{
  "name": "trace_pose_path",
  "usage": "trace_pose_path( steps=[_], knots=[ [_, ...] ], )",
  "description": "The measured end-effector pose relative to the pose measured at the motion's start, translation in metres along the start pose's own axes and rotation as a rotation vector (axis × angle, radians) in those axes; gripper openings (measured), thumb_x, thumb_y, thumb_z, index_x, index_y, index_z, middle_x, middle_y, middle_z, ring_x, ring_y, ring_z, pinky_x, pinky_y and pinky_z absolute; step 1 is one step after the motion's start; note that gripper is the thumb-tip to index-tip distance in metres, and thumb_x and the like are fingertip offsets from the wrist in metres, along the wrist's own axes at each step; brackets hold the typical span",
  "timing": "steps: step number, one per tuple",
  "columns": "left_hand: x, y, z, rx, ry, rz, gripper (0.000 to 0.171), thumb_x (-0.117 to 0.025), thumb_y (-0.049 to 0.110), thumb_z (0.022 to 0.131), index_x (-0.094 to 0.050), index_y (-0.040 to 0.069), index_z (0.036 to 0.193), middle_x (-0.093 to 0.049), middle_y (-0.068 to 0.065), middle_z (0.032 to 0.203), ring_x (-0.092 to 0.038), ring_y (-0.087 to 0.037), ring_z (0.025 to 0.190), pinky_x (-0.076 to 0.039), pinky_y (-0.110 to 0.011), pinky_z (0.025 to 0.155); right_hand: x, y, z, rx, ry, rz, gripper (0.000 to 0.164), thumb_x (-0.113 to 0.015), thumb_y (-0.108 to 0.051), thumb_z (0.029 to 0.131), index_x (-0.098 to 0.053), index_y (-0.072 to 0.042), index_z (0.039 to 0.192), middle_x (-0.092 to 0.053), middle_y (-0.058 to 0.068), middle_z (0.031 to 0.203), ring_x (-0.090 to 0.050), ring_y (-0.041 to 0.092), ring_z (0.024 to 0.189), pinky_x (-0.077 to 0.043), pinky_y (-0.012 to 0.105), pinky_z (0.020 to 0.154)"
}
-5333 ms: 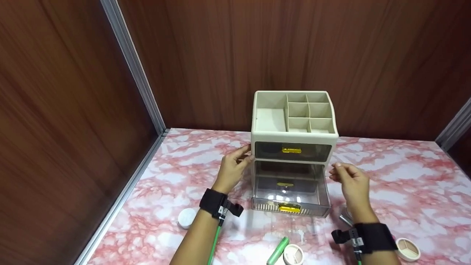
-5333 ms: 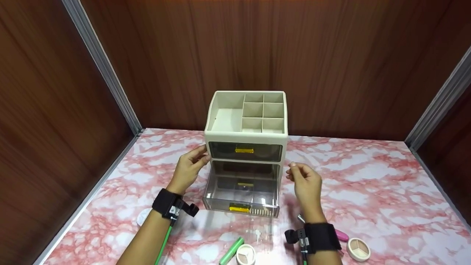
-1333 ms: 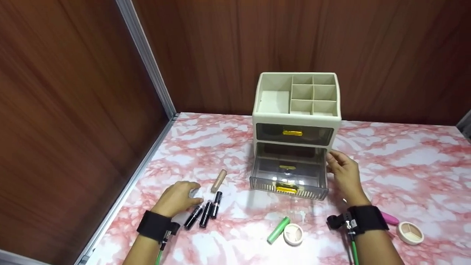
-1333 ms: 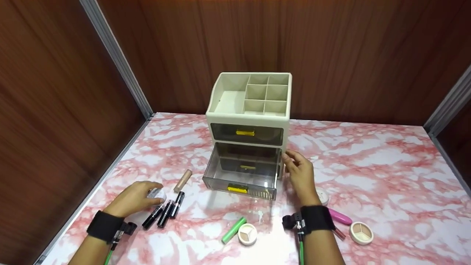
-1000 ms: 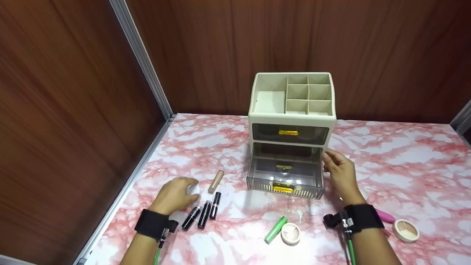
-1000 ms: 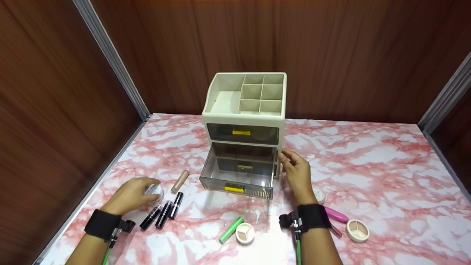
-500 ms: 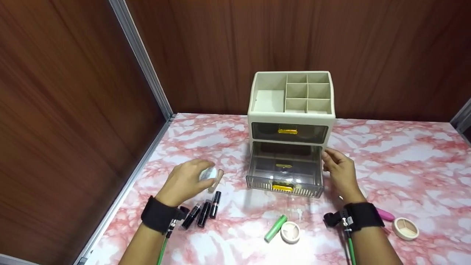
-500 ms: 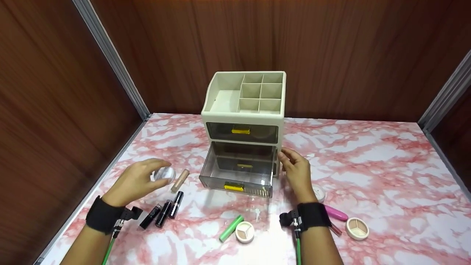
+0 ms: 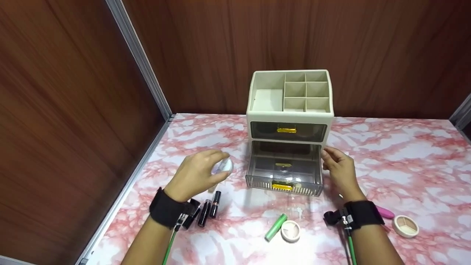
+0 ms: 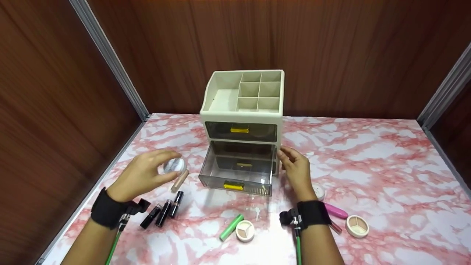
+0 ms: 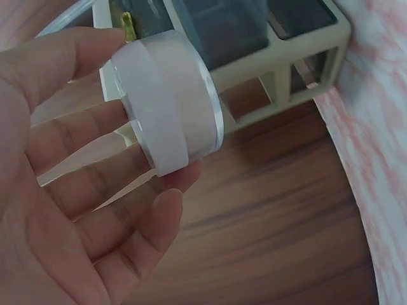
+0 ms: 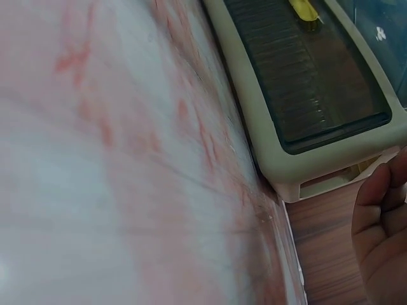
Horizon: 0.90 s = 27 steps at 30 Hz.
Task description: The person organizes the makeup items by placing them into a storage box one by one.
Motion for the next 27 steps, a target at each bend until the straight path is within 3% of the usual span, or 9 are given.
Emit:
trace_pose_path(
  steps=[3, 9, 11, 16, 21, 27],
  knots=[
    [-0.002, 0.008, 0.013, -0.031, 0.005, -0.025, 0.046, -0.063, 0.038, 0.079, -0.056, 0.018, 0.119, -0.060, 0.001, 0.109, -0.057, -0.014, 0.095, -0.048, -0.032, 0.076, 0.003, 0.015, 0.006, 0.025, 0.009, -0.003, 0.036, -0.058, -0.038, 0.084, -0.062, -0.016, 0.112, -0.063, 0.005, 0.084, -0.054, 0.013, 0.060, -0.047, 0.022, 0.054],
    [-0.012, 0.023, 0.036, -0.055, -0.020, -0.068, 0.051, -0.062, 0.043, 0.079, -0.053, 0.020, 0.124, -0.058, 0.001, 0.114, -0.056, -0.014, 0.099, -0.046, -0.033, 0.081, -0.001, -0.011, -0.003, -0.025, -0.017, -0.007, 0.038, -0.059, -0.035, 0.085, -0.060, -0.011, 0.114, -0.062, 0.008, 0.086, -0.055, 0.020, 0.063, -0.047, 0.029, 0.056],
    [-0.016, 0.027, 0.041, -0.057, -0.034, -0.074, 0.050, -0.063, 0.042, 0.079, -0.054, 0.020, 0.123, -0.058, 0.002, 0.114, -0.056, -0.013, 0.098, -0.046, -0.034, 0.079, -0.003, -0.002, -0.002, -0.020, -0.001, -0.019, 0.038, -0.058, -0.038, 0.084, -0.061, -0.015, 0.114, -0.062, 0.006, 0.084, -0.055, 0.018, 0.062, -0.047, 0.028, 0.055],
    [-0.023, 0.032, 0.048, -0.065, -0.052, -0.068, 0.048, -0.064, 0.040, 0.078, -0.056, 0.019, 0.120, -0.060, 0.003, 0.109, -0.057, -0.012, 0.095, -0.047, -0.033, 0.075, -0.001, 0.014, 0.003, -0.007, -0.001, -0.039, 0.039, -0.057, -0.042, 0.083, -0.060, -0.019, 0.114, -0.062, 0.005, 0.086, -0.055, 0.015, 0.061, -0.047, 0.027, 0.054],
    [-0.030, 0.032, 0.052, -0.070, -0.076, -0.089, 0.047, -0.064, 0.040, 0.078, -0.056, 0.018, 0.120, -0.060, 0.002, 0.109, -0.056, -0.012, 0.097, -0.047, -0.032, 0.078, 0.002, -0.008, -0.004, -0.013, -0.034, -0.013, 0.040, -0.058, -0.037, 0.085, -0.059, -0.012, 0.116, -0.063, 0.009, 0.090, -0.056, 0.021, 0.065, -0.047, 0.026, 0.057],
    [-0.035, 0.034, 0.056, -0.083, -0.079, -0.096, 0.047, -0.063, 0.040, 0.079, -0.056, 0.017, 0.119, -0.060, 0.003, 0.109, -0.056, -0.010, 0.097, -0.046, -0.029, 0.078, 0.003, 0.017, 0.005, 0.003, -0.026, 0.021, 0.036, -0.058, -0.036, 0.085, -0.061, -0.015, 0.114, -0.064, 0.004, 0.092, -0.055, 0.015, 0.061, -0.047, 0.022, 0.055]
  ],
)
Point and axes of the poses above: each hand's wrist, its own z-axis towards the middle knuckle, its own x-axis out of the back of the hand, y = z × x, the point moved 1 cm from there along z, towards the middle knuckle
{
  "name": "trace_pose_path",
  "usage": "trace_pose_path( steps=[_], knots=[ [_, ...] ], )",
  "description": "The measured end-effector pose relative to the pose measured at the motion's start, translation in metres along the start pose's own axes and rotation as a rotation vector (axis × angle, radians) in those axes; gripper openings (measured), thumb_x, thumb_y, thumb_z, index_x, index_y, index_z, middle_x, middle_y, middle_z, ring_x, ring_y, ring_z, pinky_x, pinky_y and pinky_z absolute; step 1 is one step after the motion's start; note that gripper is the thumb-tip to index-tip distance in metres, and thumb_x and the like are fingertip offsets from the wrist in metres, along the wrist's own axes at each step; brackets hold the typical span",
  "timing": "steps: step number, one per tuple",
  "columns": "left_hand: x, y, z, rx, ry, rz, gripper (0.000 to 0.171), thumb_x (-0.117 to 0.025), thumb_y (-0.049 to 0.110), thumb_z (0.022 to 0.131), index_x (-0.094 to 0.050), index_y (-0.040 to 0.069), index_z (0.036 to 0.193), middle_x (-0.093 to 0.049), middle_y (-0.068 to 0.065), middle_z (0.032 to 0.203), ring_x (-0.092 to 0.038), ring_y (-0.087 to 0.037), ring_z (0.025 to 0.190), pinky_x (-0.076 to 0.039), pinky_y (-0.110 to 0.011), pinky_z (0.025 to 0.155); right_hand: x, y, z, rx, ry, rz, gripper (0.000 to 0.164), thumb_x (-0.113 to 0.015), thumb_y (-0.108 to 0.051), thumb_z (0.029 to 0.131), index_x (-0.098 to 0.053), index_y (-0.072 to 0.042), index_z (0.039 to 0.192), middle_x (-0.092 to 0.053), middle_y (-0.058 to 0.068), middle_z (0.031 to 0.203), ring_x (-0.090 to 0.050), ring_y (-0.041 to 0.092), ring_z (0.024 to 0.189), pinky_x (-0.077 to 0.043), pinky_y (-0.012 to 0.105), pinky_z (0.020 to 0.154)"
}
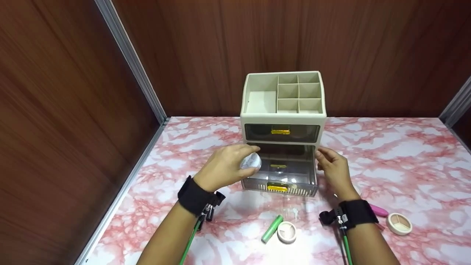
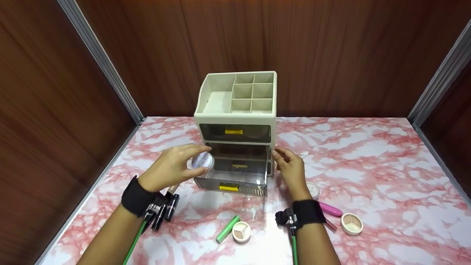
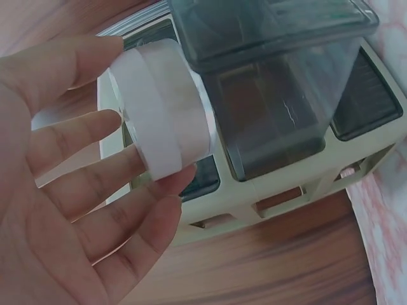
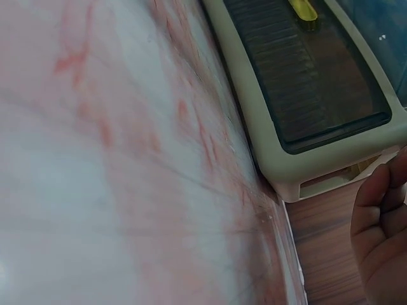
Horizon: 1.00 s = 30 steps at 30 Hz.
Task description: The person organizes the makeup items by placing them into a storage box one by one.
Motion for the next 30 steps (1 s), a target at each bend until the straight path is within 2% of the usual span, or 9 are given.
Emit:
trace_pose_path(
  steps=[7, 16, 21, 24, 30],
  knots=[
    [-0.011, 0.004, 0.007, -0.010, -0.013, -0.017, 0.047, -0.064, 0.040, 0.078, -0.056, 0.018, 0.119, -0.060, 0.003, 0.108, -0.056, -0.009, 0.095, -0.046, -0.028, 0.077, -0.004, -0.025, -0.009, -0.014, 0.024, 0.012, 0.036, -0.061, -0.034, 0.083, -0.062, -0.012, 0.112, -0.064, 0.006, 0.090, -0.053, 0.020, 0.060, -0.046, 0.028, 0.053],
    [-0.028, 0.002, 0.009, -0.024, -0.055, -0.025, 0.040, -0.065, 0.039, 0.078, -0.061, 0.017, 0.111, -0.060, 0.003, 0.104, -0.056, -0.009, 0.090, -0.047, -0.026, 0.072, -0.003, -0.027, -0.009, -0.029, 0.023, -0.044, 0.037, -0.059, -0.038, 0.083, -0.062, -0.015, 0.112, -0.064, 0.005, 0.090, -0.054, 0.020, 0.062, -0.046, 0.029, 0.056],
    [-0.033, 0.003, 0.013, -0.015, -0.119, 0.005, 0.036, -0.064, 0.038, 0.078, -0.064, 0.019, 0.109, -0.061, 0.004, 0.104, -0.056, -0.009, 0.092, -0.046, -0.031, 0.074, -0.002, -0.032, -0.011, -0.042, 0.010, -0.014, 0.036, -0.060, -0.034, 0.083, -0.061, -0.013, 0.113, -0.064, 0.003, 0.090, -0.054, 0.024, 0.064, -0.047, 0.029, 0.057],
    [-0.034, 0.005, 0.014, 0.018, -0.177, 0.016, 0.034, -0.062, 0.037, 0.079, -0.064, 0.021, 0.109, -0.060, 0.005, 0.106, -0.055, -0.009, 0.095, -0.046, -0.033, 0.074, -0.003, -0.033, -0.011, -0.044, 0.016, 0.004, 0.037, -0.060, -0.033, 0.083, -0.061, -0.011, 0.113, -0.064, 0.002, 0.087, -0.054, 0.024, 0.064, -0.047, 0.029, 0.057],
    [-0.033, 0.009, 0.016, 0.068, -0.255, 0.029, 0.033, -0.058, 0.035, 0.079, -0.064, 0.022, 0.108, -0.059, 0.006, 0.101, -0.055, -0.009, 0.089, -0.047, -0.031, 0.065, -0.005, -0.028, -0.010, -0.012, 0.026, 0.025, 0.036, -0.060, -0.033, 0.084, -0.061, -0.010, 0.111, -0.062, 0.007, 0.083, -0.054, 0.017, 0.060, -0.047, 0.027, 0.055]
  ],
)
Point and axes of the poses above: each hand's wrist, its own z-axis towards the middle knuckle, its own x-axis out of the back of the hand, y = z × x, the point moved 1 cm from there along z, towards the middle knuckle
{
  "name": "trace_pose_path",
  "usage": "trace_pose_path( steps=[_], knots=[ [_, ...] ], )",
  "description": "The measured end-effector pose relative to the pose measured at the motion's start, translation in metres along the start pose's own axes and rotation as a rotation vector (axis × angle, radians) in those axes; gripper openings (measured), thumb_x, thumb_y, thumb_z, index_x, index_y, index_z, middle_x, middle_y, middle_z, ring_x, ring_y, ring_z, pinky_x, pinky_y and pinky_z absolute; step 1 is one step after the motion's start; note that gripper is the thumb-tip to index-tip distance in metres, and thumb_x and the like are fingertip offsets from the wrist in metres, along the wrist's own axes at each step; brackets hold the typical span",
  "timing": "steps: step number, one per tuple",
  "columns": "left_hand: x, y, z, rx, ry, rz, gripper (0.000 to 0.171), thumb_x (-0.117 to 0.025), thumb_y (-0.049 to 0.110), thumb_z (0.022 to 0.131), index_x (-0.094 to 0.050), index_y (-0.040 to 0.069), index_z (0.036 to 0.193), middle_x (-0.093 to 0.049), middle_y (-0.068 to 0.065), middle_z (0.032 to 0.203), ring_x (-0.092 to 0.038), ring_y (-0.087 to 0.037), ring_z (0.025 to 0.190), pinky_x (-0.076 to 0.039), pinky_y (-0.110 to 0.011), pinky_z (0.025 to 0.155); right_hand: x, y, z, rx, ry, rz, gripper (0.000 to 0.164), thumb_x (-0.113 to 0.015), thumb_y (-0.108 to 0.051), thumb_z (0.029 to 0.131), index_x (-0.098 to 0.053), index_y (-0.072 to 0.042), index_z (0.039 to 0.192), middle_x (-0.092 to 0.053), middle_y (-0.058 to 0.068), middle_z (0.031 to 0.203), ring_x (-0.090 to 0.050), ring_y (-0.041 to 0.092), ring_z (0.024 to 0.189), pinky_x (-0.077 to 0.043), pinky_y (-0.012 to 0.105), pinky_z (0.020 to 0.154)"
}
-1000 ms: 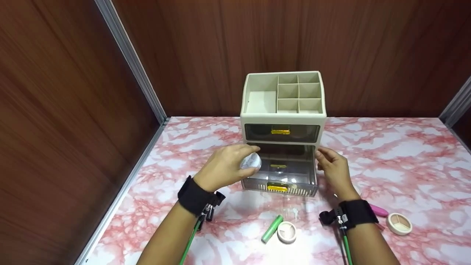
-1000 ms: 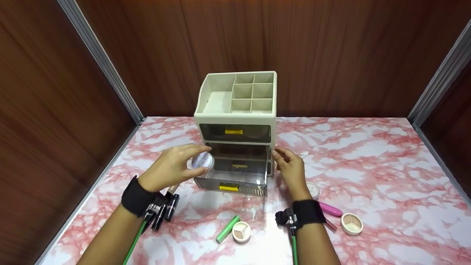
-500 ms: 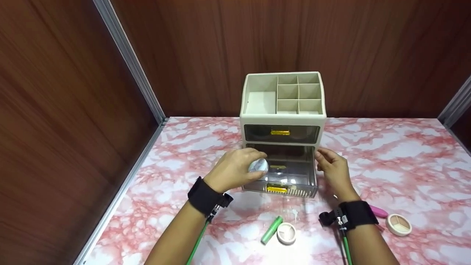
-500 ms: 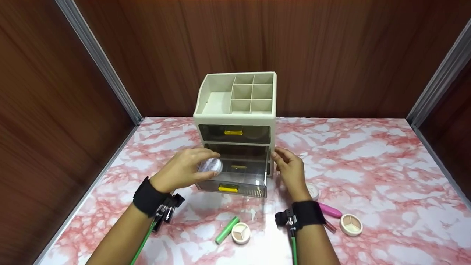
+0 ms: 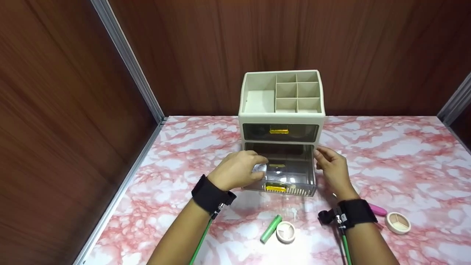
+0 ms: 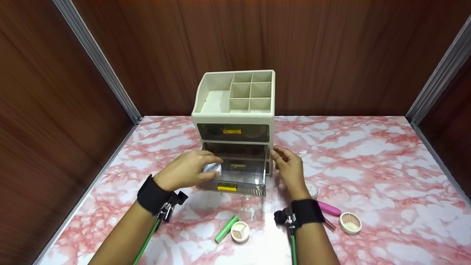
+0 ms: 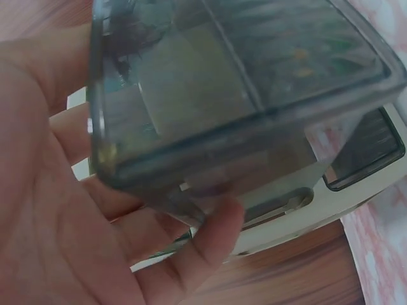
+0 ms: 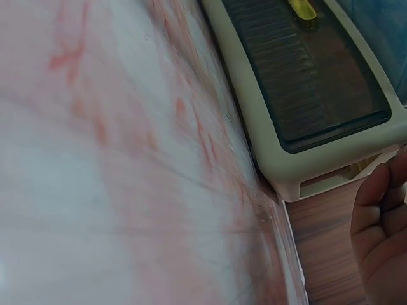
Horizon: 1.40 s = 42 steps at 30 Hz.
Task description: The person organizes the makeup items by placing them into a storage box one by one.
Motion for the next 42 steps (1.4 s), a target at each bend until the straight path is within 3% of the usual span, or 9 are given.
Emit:
trace_pose_path(
  steps=[5, 16, 22, 27, 35, 42],
  knots=[
    [0.000, 0.002, 0.000, -0.005, 0.008, 0.029, 0.031, -0.056, 0.037, 0.080, -0.065, 0.021, 0.105, -0.060, 0.006, 0.092, -0.055, -0.009, 0.081, -0.046, -0.032, 0.058, 0.000, 0.001, 0.001, -0.001, 0.000, 0.006, 0.035, -0.061, -0.032, 0.084, -0.062, -0.010, 0.111, -0.062, 0.007, 0.081, -0.053, 0.014, 0.058, -0.046, 0.025, 0.053],
    [0.000, 0.003, 0.001, -0.005, 0.000, -0.008, 0.031, -0.057, 0.039, 0.080, -0.066, 0.020, 0.103, -0.059, 0.007, 0.088, -0.053, -0.007, 0.076, -0.045, -0.030, 0.057, 0.001, -0.005, 0.001, -0.025, -0.009, 0.012, 0.038, -0.062, -0.030, 0.083, -0.061, -0.005, 0.111, -0.065, 0.000, 0.083, -0.053, 0.013, 0.058, -0.047, 0.024, 0.057],
    [0.000, 0.000, 0.005, 0.006, -0.096, -0.042, 0.032, -0.058, 0.039, 0.080, -0.066, 0.020, 0.105, -0.061, 0.007, 0.094, -0.055, -0.008, 0.083, -0.047, -0.030, 0.065, 0.002, 0.006, 0.003, 0.001, -0.032, 0.077, 0.035, -0.062, -0.028, 0.084, -0.062, -0.007, 0.111, -0.065, 0.004, 0.086, -0.053, 0.013, 0.058, -0.046, 0.022, 0.056],
    [0.000, -0.001, 0.014, 0.055, -0.201, -0.081, 0.033, -0.062, 0.037, 0.077, -0.066, 0.022, 0.107, -0.063, 0.007, 0.101, -0.056, -0.010, 0.091, -0.046, -0.031, 0.074, 0.002, 0.002, 0.000, -0.010, -0.016, 0.035, 0.036, -0.061, -0.032, 0.084, -0.061, -0.010, 0.112, -0.064, 0.007, 0.092, -0.055, 0.014, 0.062, -0.047, 0.024, 0.057],
    [-0.003, -0.001, 0.023, 0.075, -0.254, -0.025, 0.027, -0.070, 0.033, 0.070, -0.068, 0.023, 0.096, -0.063, 0.005, 0.091, -0.056, -0.012, 0.081, -0.045, -0.032, 0.066, 0.001, -0.004, -0.001, -0.062, -0.010, 0.062, 0.036, -0.062, -0.030, 0.083, -0.061, -0.010, 0.112, -0.065, 0.003, 0.095, -0.055, 0.013, 0.061, -0.049, 0.028, 0.058],
    [-0.002, -0.001, 0.023, 0.054, -0.273, -0.036, 0.020, -0.070, 0.031, 0.073, -0.068, 0.023, 0.092, -0.063, 0.008, 0.088, -0.055, -0.010, 0.078, -0.045, -0.030, 0.065, 0.001, -0.006, -0.001, -0.065, -0.015, 0.045, 0.036, -0.062, -0.031, 0.082, -0.061, -0.010, 0.112, -0.065, 0.002, 0.093, -0.054, 0.014, 0.061, -0.048, 0.026, 0.057]
  ],
)
Point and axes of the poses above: each hand's wrist, its own z-axis towards the middle knuckle, its own x-axis out of the back of the hand, y = z × x, the point moved 1 cm from there along z, towards the middle knuckle
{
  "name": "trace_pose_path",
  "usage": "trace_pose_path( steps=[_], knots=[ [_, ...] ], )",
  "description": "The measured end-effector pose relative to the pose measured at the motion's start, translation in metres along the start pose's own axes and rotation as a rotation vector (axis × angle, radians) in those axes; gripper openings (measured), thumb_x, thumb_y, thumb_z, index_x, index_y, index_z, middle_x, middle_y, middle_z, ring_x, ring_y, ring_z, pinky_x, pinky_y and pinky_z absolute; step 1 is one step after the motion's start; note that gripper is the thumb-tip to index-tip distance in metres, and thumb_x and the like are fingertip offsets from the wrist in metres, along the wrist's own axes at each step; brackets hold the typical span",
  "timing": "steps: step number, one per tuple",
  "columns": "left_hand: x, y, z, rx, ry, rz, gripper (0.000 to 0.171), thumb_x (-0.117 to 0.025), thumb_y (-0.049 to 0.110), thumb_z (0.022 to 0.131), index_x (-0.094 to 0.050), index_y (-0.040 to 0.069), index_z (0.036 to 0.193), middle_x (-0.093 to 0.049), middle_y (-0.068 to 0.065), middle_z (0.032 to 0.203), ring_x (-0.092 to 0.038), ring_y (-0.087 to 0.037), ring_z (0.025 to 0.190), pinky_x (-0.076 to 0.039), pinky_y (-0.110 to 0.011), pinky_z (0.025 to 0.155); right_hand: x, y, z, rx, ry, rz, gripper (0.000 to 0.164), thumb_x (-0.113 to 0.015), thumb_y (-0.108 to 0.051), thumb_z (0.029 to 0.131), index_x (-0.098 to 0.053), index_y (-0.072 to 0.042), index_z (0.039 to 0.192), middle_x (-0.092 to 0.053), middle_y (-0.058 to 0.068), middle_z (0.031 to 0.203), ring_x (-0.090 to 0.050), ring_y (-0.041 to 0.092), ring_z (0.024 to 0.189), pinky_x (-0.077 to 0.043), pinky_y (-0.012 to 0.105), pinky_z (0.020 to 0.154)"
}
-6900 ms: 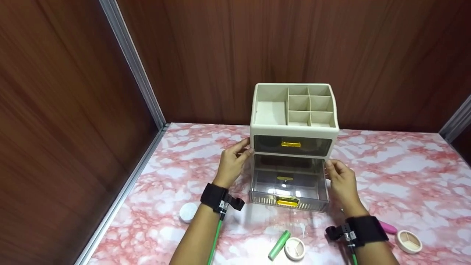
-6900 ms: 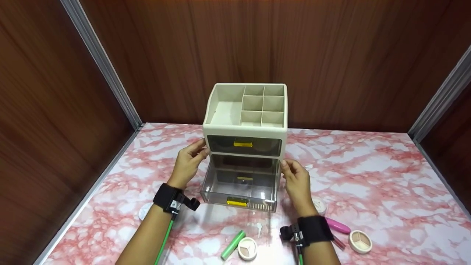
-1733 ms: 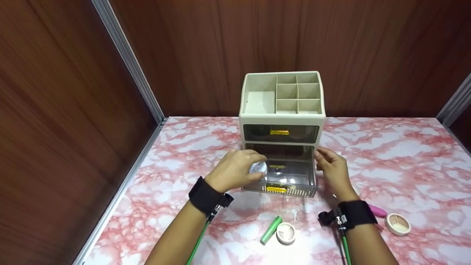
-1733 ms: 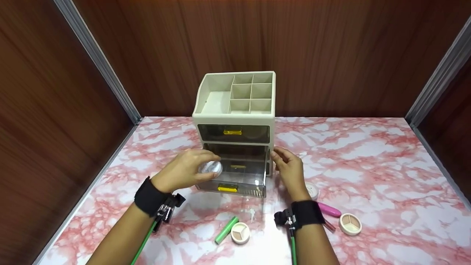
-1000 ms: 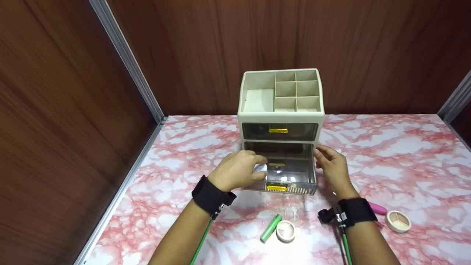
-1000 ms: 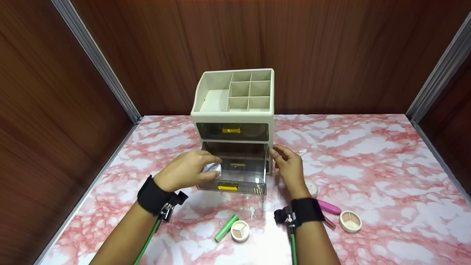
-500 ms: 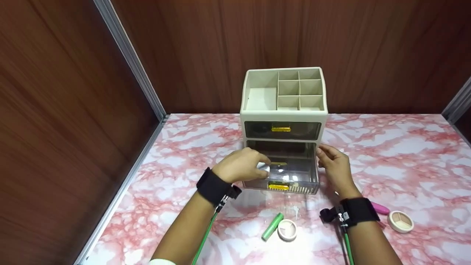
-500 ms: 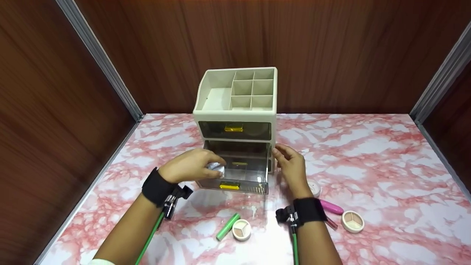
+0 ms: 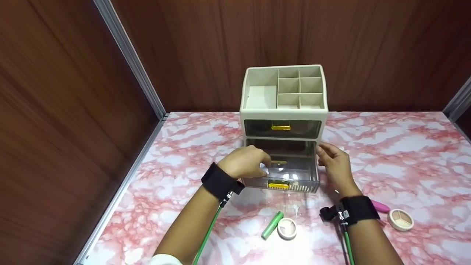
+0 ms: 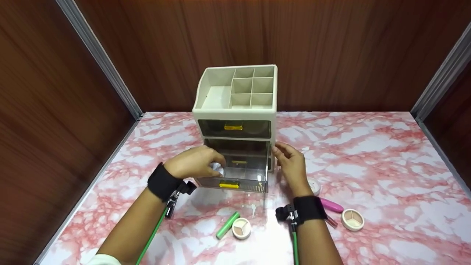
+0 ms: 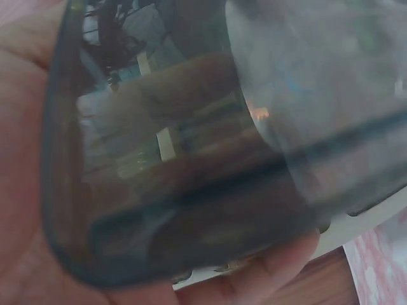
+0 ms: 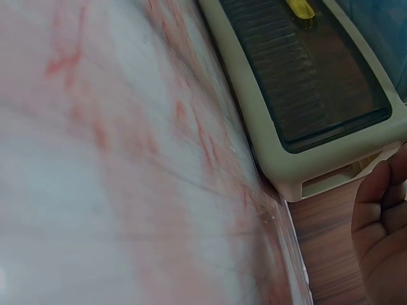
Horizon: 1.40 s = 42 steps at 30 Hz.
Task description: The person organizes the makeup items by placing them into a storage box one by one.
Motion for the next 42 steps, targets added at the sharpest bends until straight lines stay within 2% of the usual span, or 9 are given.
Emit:
trace_pose_path(
  steps=[5, 10, 17, 22, 26, 30, 35, 42],
  knots=[
    [-0.001, 0.001, -0.003, 0.004, 0.004, -0.006, 0.016, -0.068, 0.029, 0.076, -0.069, 0.024, 0.090, -0.063, 0.008, 0.087, -0.055, -0.009, 0.078, -0.045, -0.029, 0.066, 0.000, 0.002, 0.000, -0.009, 0.002, 0.019, 0.036, -0.063, -0.031, 0.082, -0.062, -0.011, 0.112, -0.064, 0.005, 0.093, -0.054, 0.014, 0.061, -0.047, 0.026, 0.056],
    [-0.002, 0.002, -0.004, -0.008, 0.018, 0.004, 0.012, -0.065, 0.035, 0.079, -0.068, 0.026, 0.087, -0.063, 0.009, 0.085, -0.055, -0.009, 0.077, -0.045, -0.030, 0.065, 0.001, 0.004, 0.001, 0.011, 0.013, 0.010, 0.036, -0.063, -0.032, 0.082, -0.062, -0.011, 0.111, -0.064, 0.007, 0.090, -0.053, 0.014, 0.060, -0.047, 0.027, 0.055],
    [0.000, 0.005, -0.008, -0.026, 0.054, 0.014, 0.012, -0.058, 0.036, 0.084, -0.066, 0.027, 0.085, -0.058, 0.015, 0.075, -0.053, -0.005, 0.069, -0.043, -0.028, 0.059, 0.005, 0.030, 0.016, 0.066, 0.010, 0.077, 0.034, -0.065, -0.027, 0.082, -0.063, -0.007, 0.109, -0.064, 0.009, 0.084, -0.053, 0.013, 0.056, -0.046, 0.022, 0.053],
    [0.005, 0.009, -0.015, -0.025, 0.095, 0.038, 0.015, -0.059, 0.036, 0.084, -0.065, 0.025, 0.090, -0.061, 0.011, 0.080, -0.054, -0.006, 0.071, -0.044, -0.029, 0.060, 0.007, 0.047, 0.021, 0.080, 0.026, -0.001, 0.037, -0.062, -0.036, 0.082, -0.062, -0.013, 0.112, -0.064, 0.007, 0.093, -0.054, 0.014, 0.059, -0.048, 0.023, 0.055],
    [0.012, 0.020, -0.028, -0.032, 0.164, 0.113, 0.021, -0.059, 0.037, 0.084, -0.065, 0.020, 0.096, -0.062, 0.005, 0.084, -0.057, -0.010, 0.074, -0.046, -0.031, 0.059, 0.006, 0.043, 0.017, 0.061, 0.020, -0.037, 0.039, -0.061, -0.039, 0.082, -0.061, -0.016, 0.113, -0.064, 0.005, 0.099, -0.056, 0.014, 0.061, -0.048, 0.024, 0.057],
    [0.018, 0.032, -0.042, -0.082, 0.260, 0.173, 0.022, -0.060, 0.035, 0.083, -0.063, 0.018, 0.097, -0.059, 0.005, 0.081, -0.057, -0.013, 0.072, -0.046, -0.031, 0.057, 0.004, 0.019, 0.006, 0.040, -0.004, -0.023, 0.039, -0.061, -0.036, 0.083, -0.060, -0.012, 0.114, -0.064, 0.007, 0.099, -0.056, 0.016, 0.063, -0.049, 0.026, 0.059],
    [0.019, 0.037, -0.048, -0.179, 0.408, 0.152, 0.017, -0.062, 0.028, 0.083, -0.064, 0.018, 0.097, -0.059, 0.007, 0.086, -0.056, -0.011, 0.077, -0.046, -0.029, 0.063, 0.003, 0.004, -0.002, -0.001, -0.030, 0.007, 0.037, -0.061, -0.032, 0.083, -0.060, -0.011, 0.114, -0.063, 0.006, 0.095, -0.056, 0.016, 0.065, -0.049, 0.028, 0.060],
    [0.013, 0.036, -0.049, -0.320, 0.534, 0.106, 0.013, -0.057, 0.023, 0.085, -0.067, 0.016, 0.090, -0.059, 0.008, 0.084, -0.055, -0.008, 0.078, -0.045, -0.026, 0.067, 0.001, -0.004, -0.003, 0.021, -0.022, 0.005, 0.037, -0.061, -0.030, 0.083, -0.060, -0.008, 0.113, -0.065, 0.004, 0.092, -0.055, 0.014, 0.063, -0.049, 0.028, 0.059]
  ],
)
Point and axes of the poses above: each hand's wrist, its own z-axis towards the middle knuckle, its own x-axis out of the back of the hand, y = z × x, the point moved 1 cm from there along z, towards the middle knuckle
